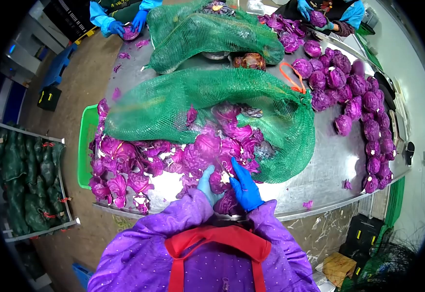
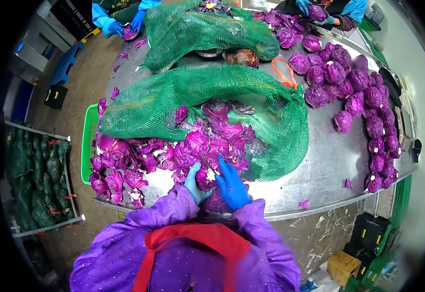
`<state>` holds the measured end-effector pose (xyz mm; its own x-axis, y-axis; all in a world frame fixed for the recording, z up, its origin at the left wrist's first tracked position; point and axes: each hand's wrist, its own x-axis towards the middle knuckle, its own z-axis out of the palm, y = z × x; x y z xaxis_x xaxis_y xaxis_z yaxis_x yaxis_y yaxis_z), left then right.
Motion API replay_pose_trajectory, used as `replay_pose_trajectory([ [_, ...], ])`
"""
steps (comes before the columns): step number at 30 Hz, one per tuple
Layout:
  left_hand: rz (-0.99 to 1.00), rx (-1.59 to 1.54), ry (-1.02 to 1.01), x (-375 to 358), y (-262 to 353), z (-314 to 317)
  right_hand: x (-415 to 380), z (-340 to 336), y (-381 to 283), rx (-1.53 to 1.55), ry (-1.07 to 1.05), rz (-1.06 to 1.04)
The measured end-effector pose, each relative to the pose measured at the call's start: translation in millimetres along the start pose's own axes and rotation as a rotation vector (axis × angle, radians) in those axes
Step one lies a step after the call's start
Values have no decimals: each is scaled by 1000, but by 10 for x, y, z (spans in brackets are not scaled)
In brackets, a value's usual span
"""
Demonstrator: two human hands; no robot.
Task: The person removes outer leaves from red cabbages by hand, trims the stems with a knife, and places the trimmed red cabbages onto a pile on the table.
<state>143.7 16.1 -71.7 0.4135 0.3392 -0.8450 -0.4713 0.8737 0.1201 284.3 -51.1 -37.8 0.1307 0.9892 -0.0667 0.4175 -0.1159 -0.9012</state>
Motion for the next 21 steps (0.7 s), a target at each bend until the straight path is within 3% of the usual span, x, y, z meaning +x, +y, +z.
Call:
replay_pose_trajectory([
  [4, 13, -47, -114, 44, 2, -44, 69, -65, 48, -32, -68, 47],
  [5, 5, -57, -197, 32, 7, -81, 255, -55, 320, -214, 119, -348],
  [6, -1, -65, -283, 24, 8, -123, 319, -164, 237, 446, 227, 292],
  [7, -68, 37, -187, -19, 35, -119, 352, -156, 420, 338, 227, 284],
  [8, -74, 142, -233, -85, 30, -121, 371, -130, 606, 232, 222, 282],
  [10, -96, 211, -186, -151, 88, -133, 434, -230, 565, 408, 179, 464],
  [13, -134, 161, -340, -270, 293, -344, 527, -535, 392, 705, 263, 642],
  [15, -55, 160, -370, -423, 358, -383, 447, -720, 182, 835, 223, 439],
  [18, -27, 184, -475, -400, 448, -393, 258, -469, -292, 507, 69, 317],
  [21, 0, 283, -433, -434, 461, -232, 233, -156, -317, 214, 31, -44],
])
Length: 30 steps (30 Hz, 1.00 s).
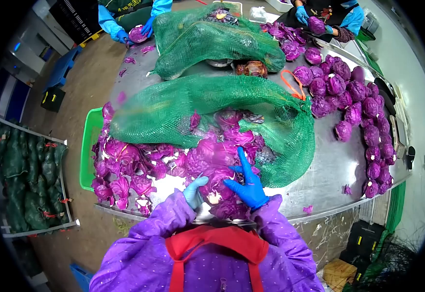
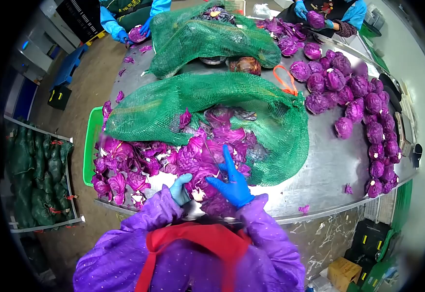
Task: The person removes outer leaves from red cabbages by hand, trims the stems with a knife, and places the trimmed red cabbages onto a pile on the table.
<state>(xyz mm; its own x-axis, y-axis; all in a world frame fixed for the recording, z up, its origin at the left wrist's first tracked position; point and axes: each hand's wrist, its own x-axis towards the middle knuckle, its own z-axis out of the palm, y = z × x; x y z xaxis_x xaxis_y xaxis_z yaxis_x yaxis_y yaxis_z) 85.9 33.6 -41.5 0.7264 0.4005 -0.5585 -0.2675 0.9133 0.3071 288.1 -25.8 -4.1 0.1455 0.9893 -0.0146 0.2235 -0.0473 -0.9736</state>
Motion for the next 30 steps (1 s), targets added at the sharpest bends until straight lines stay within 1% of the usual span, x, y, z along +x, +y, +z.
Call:
replay_pose_trajectory([
  [3, -2, 33, 37, -46, 41, 85, -16, 13, -75, 61, 45, 44],
  [5, -23, 56, 57, -110, 35, 149, -44, -13, -59, -93, 42, 175],
  [6, -48, -16, -15, -47, -28, -5, -58, -44, 2, -111, 67, 217],
  [7, -13, 15, -31, -98, -59, 26, -72, -75, 63, -127, 91, 259],
  [9, 33, -31, -196, -47, -152, -131, -23, -160, 467, -40, 181, 287],
  [10, 63, -68, -270, -59, -155, -46, -44, -216, 628, -61, 215, 265],
  [12, 40, -136, -331, -63, -85, 13, -73, -309, 839, -102, 284, 211],
  [13, 27, -168, -361, -69, -56, 35, -36, -331, 603, -35, 249, 163],
  [14, 25, -127, -313, -89, -28, 53, -42, -380, 320, 33, 218, 118],
  [15, -5, -135, -331, -99, 0, 18, -34, -411, 18, 102, 188, 70],
  [16, -38, -142, -349, -110, 23, -40, -47, -407, -151, 142, 101, 13],
  [17, -75, -149, -366, -113, 32, -65, -70, -424, -359, 242, -54, 137],
  [18, -93, -138, -447, -158, 84, 73, -90, -448, -571, 341, -209, 259],
  [20, -43, 41, -531, -154, 196, 96, -102, -407, -670, 421, -377, 315],
  [21, -3, 139, -585, -137, 235, 54, -117, -343, -642, 405, -390, 251],
  [22, 32, 87, -594, -132, 207, 47, -133, -286, -628, 391, -405, 188],
  [24, 40, 88, -608, -159, 218, 57, -164, -234, -696, 405, -356, 252],
  [26, 64, 101, -610, -201, 214, 99, -217, -147, -668, 370, -258, 169],
  [28, 60, 107, -605, -165, 184, 31, -234, -20, -440, 278, -118, -64],
  [29, 57, 111, -603, -152, 173, 8, -201, -16, -348, 263, -105, 23],
  [30, 0, 128, -705, -175, 200, 106, -160, -17, -255, 250, -88, 109],
])
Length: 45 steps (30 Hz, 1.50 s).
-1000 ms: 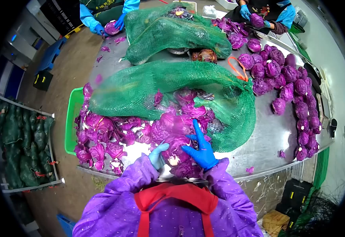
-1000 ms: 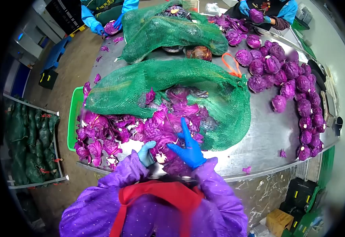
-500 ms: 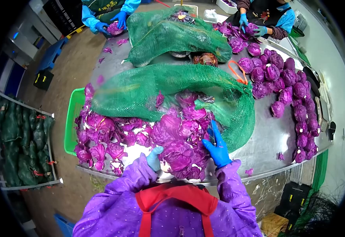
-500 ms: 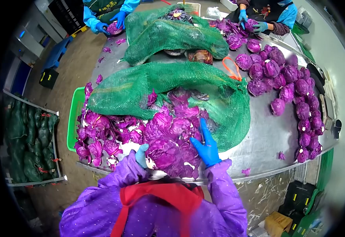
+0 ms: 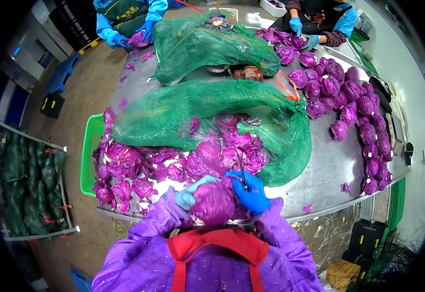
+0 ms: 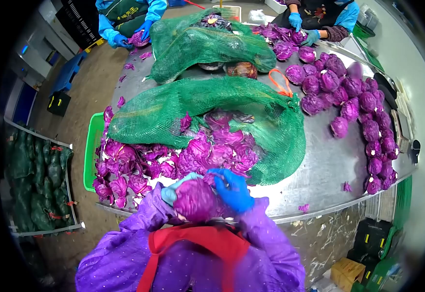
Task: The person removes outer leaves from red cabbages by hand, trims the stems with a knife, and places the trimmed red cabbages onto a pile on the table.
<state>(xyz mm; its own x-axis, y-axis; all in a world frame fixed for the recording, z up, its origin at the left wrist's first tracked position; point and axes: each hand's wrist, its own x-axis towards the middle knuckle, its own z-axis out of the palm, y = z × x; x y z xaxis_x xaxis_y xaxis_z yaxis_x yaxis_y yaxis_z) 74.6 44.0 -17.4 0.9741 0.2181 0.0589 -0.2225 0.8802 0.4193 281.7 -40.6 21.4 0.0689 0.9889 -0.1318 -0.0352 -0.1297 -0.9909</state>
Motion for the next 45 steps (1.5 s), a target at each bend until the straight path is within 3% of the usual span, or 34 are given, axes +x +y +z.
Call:
replay_pose_trajectory([
  [1, -69, 46, -63, 35, 43, 135, 43, -20, 100, -7, 32, 83],
  [3, -100, 108, 13, 19, -74, 67, 113, -66, 280, -137, 118, -5],
  [6, -11, 308, 195, 82, 70, 254, 192, -308, 251, -201, 313, -11],
  [9, 68, 1015, 247, 35, 239, 132, 145, -419, 204, -350, 371, -102],
  [10, 38, 1026, 260, 27, 243, 144, 117, -467, 209, -418, 332, -14],
  [13, -19, 1172, 325, 77, 366, 478, 155, -456, 205, -403, 519, -218],
  [17, 97, 1441, 418, 119, 350, 557, 12, -113, -93, -275, 115, -216],
  [18, 152, 1516, 439, 144, 337, 561, 5, -48, -51, -331, 105, -259],
  [24, 242, 1534, 559, 161, 270, 532, -63, 108, 2, -334, 341, -315],
  [27, 261, 1424, 654, 133, 196, 458, -308, 72, -90, 191, 332, 131],
  [31, 346, 1302, 689, 97, 210, 355, -645, -284, -217, 488, -110, 360],
  [32, 355, 1299, 693, 100, 228, 378, -694, -480, 197, 393, -181, 475],
  [35, 383, 1317, 713, 130, 228, 430, -493, -279, 9, -16, 93, 111],
  [36, 395, 1355, 718, 153, 214, 432, -433, -200, -68, 118, 106, 145],
  [40, 443, 1486, 765, 226, 139, 455, -182, 179, 51, -95, 292, -112],
  [43, 492, 1473, 836, 231, 131, 464, -257, 239, -32, -79, 354, 55],
  [45, 522, 1403, 890, 221, 145, 429, -412, 218, 63, 91, 258, 164],
])
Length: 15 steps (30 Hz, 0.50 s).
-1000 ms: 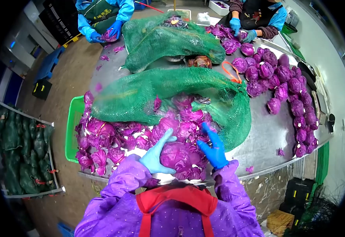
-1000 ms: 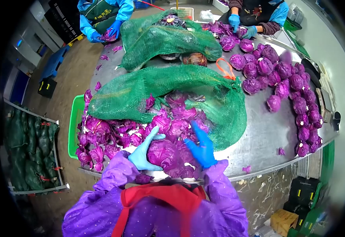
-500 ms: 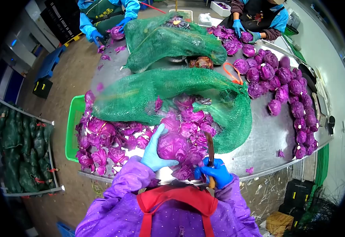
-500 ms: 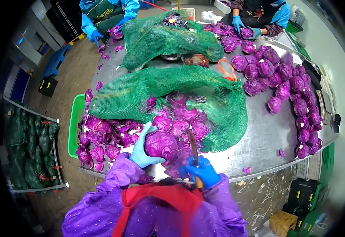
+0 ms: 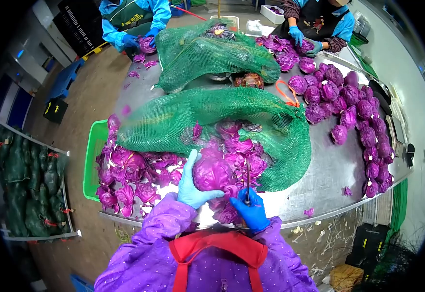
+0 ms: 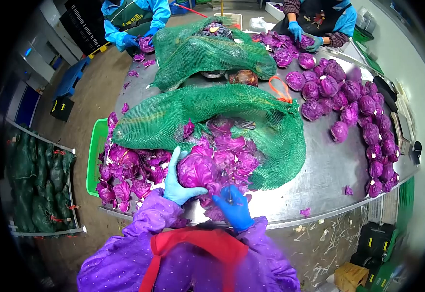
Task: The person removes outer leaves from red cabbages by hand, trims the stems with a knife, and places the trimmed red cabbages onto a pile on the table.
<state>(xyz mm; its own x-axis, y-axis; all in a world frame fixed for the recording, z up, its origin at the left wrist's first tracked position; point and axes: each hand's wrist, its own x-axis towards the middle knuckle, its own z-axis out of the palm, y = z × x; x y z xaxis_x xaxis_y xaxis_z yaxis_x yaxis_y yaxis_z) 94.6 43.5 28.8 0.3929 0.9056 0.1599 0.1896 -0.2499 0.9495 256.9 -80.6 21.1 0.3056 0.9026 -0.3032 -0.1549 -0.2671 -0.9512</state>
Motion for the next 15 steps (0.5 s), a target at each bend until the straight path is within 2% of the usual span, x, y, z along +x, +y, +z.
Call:
replay_pose_trajectory([
  [3, -33, -76, 3, 41, 7, -60, -201, -202, 48, 253, -219, 311],
  [6, -19, -99, -9, 28, 42, -99, -120, -396, 67, 53, -44, 273],
  [7, -3, -85, -43, 27, 28, -122, -37, -444, 22, 22, -71, 112],
  [8, 18, -74, -78, 44, 25, -126, 12, -482, -90, -26, -34, 92],
  [9, 9, -62, -133, 40, 76, -118, 87, -482, -194, -91, -49, -14],
  [12, 183, 144, -297, 29, 170, -78, 297, -319, -600, -328, -132, -365],
  [13, 316, 187, -316, 56, 189, -55, 348, -260, -694, -416, -164, -490],
  [15, 493, 160, -350, 80, 158, -10, 453, -223, -661, -441, -246, -499],
])
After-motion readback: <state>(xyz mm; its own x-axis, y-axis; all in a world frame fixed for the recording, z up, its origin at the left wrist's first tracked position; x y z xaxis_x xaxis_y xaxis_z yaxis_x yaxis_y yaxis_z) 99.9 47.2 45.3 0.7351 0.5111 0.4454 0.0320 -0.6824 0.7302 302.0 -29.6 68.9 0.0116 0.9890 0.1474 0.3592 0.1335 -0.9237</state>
